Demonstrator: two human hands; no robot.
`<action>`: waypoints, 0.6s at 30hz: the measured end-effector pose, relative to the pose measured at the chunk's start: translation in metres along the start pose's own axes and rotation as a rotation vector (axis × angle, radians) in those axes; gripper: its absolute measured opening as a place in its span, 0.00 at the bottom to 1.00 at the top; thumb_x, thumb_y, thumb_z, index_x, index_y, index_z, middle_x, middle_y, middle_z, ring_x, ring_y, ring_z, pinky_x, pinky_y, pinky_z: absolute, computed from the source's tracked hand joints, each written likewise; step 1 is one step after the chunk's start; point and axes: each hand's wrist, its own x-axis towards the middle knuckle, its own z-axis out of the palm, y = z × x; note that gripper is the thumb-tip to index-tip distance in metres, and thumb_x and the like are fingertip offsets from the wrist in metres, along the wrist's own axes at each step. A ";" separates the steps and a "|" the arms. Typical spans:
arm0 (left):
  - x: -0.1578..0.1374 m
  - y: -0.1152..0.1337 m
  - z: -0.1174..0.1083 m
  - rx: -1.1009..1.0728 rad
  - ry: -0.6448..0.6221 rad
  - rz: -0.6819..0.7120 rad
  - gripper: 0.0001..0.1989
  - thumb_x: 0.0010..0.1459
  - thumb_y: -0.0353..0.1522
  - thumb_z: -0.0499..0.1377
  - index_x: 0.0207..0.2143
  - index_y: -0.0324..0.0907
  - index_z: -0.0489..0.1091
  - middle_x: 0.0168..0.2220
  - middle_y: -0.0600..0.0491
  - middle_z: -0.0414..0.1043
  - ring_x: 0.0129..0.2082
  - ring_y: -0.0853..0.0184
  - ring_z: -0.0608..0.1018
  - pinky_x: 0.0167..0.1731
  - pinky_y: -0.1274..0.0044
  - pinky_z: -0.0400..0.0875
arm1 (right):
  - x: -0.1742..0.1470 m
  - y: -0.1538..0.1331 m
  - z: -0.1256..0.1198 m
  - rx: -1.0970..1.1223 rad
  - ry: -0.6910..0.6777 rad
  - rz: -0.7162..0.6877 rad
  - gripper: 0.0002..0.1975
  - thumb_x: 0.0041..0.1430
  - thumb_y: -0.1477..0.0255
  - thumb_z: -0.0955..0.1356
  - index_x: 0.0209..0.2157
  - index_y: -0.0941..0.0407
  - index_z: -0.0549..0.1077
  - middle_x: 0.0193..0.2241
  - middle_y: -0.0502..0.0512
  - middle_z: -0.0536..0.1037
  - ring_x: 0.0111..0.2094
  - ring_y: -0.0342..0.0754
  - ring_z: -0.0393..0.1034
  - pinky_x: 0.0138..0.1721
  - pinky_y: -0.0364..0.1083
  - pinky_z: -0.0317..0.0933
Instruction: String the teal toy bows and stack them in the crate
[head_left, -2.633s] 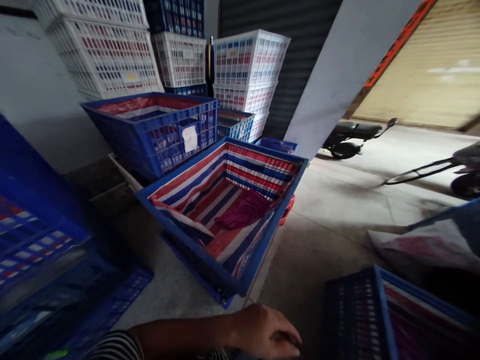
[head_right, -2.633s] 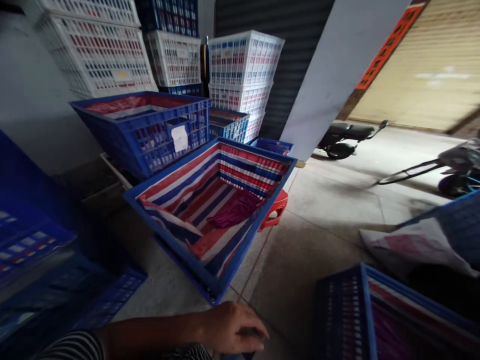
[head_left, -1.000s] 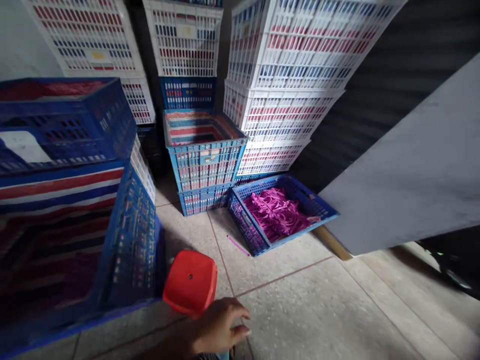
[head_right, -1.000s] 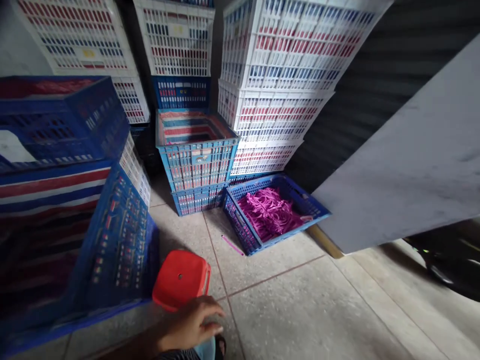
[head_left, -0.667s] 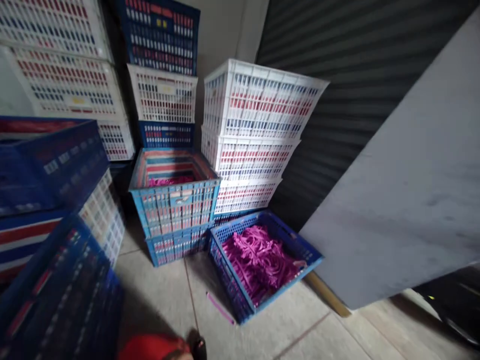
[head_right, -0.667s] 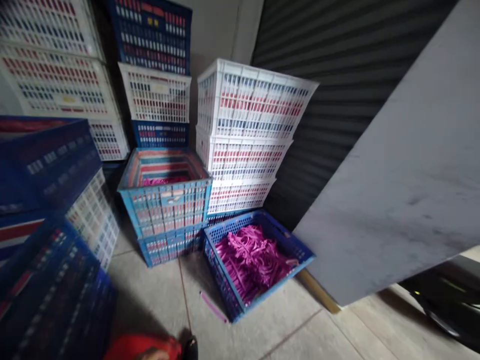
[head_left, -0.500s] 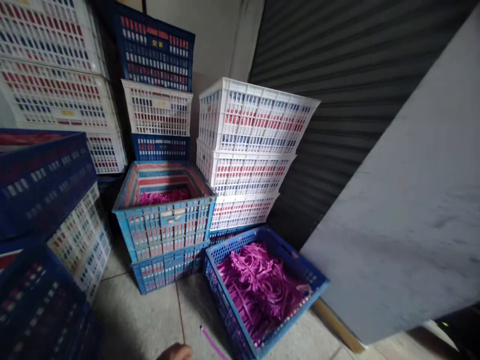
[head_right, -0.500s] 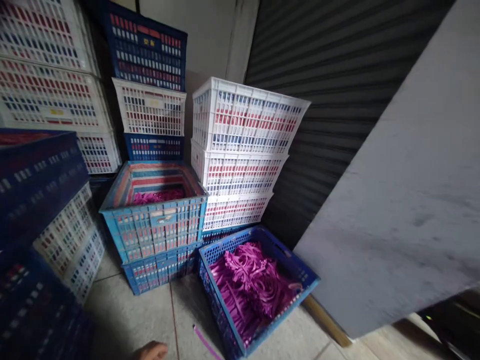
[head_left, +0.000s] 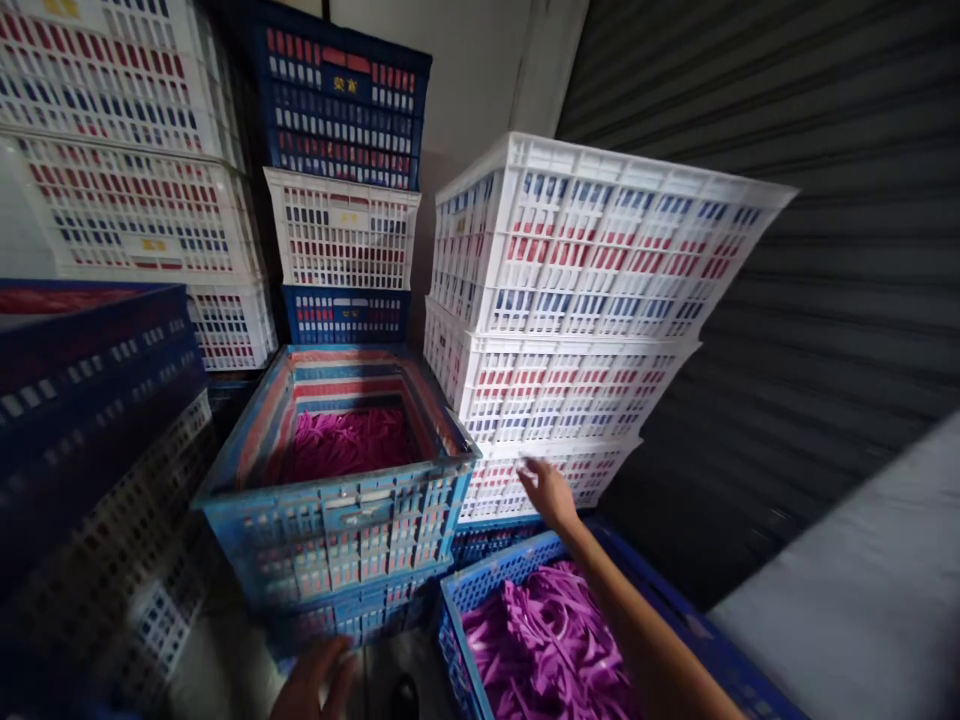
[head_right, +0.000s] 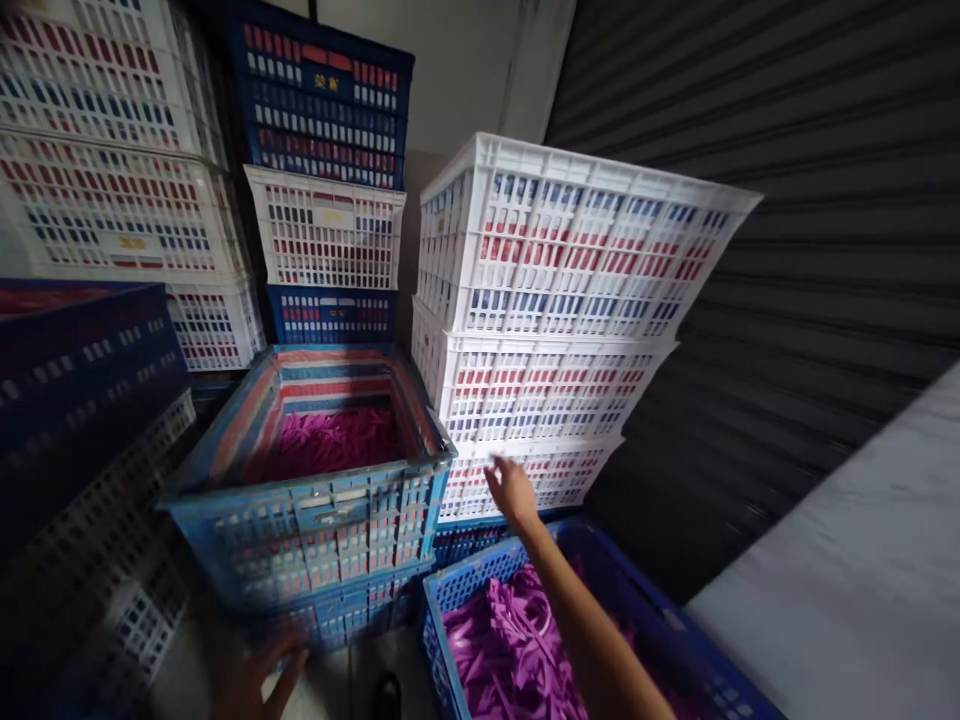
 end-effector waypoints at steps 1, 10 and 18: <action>0.026 -0.004 0.003 0.048 0.050 0.040 0.21 0.57 0.50 0.52 0.34 0.46 0.77 0.34 0.51 0.80 0.34 0.64 0.81 0.34 0.77 0.78 | 0.050 -0.015 -0.003 0.008 0.061 -0.021 0.20 0.61 0.68 0.60 0.52 0.60 0.68 0.44 0.66 0.73 0.46 0.55 0.67 0.47 0.53 0.61; 0.214 -0.027 0.050 0.378 0.288 0.122 0.20 0.62 0.43 0.49 0.39 0.38 0.74 0.38 0.44 0.77 0.40 0.60 0.77 0.41 0.67 0.72 | 0.300 -0.119 -0.032 -0.041 0.457 0.165 0.44 0.57 0.60 0.65 0.65 0.68 0.41 0.47 0.74 0.70 0.46 0.61 0.67 0.44 0.53 0.60; 0.223 -0.024 0.058 0.665 0.106 0.065 0.19 0.64 0.36 0.48 0.28 0.42 0.75 0.25 0.51 0.74 0.27 0.66 0.75 0.29 0.75 0.63 | 0.310 -0.104 -0.033 -0.031 0.434 0.130 0.43 0.58 0.62 0.65 0.64 0.72 0.41 0.42 0.75 0.74 0.41 0.59 0.71 0.43 0.55 0.60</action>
